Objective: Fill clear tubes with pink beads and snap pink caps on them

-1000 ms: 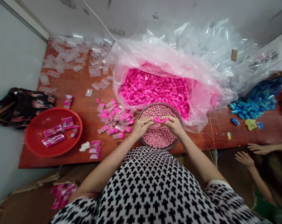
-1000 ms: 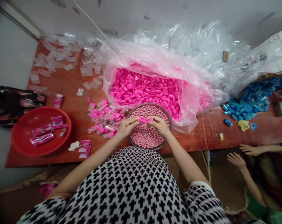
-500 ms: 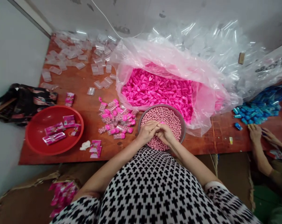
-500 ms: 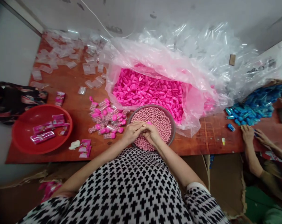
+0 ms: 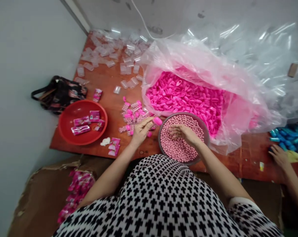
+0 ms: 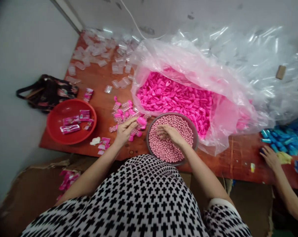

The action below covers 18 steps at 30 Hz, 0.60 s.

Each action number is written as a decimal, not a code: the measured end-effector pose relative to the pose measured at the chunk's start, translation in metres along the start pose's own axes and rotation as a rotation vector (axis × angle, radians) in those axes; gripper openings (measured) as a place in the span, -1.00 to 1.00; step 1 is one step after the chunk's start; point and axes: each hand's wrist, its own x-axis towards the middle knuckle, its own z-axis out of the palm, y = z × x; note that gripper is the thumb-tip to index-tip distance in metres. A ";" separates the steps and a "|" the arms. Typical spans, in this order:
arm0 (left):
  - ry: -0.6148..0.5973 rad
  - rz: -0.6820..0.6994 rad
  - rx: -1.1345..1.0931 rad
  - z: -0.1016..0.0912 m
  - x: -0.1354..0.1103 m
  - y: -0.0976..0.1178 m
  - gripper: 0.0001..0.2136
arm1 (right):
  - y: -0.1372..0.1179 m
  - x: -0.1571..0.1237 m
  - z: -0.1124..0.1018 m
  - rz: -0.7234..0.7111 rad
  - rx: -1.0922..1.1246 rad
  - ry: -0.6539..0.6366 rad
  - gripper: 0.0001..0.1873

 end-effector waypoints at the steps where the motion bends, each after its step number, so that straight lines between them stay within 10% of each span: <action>1: 0.041 -0.011 0.055 -0.011 0.001 -0.010 -0.64 | 0.003 0.002 0.001 -0.001 -0.022 0.033 -0.48; 9: 0.250 -0.107 0.308 -0.072 0.029 -0.067 -0.60 | -0.009 0.056 0.018 -0.160 -0.266 0.096 -0.64; 14: 0.308 -0.097 0.324 -0.102 0.102 -0.058 -0.67 | -0.082 0.113 0.057 -0.333 -0.550 0.020 -0.78; 18: 0.293 0.087 0.279 -0.098 0.190 -0.013 -0.67 | -0.166 0.135 0.053 -0.510 -0.712 0.118 -0.76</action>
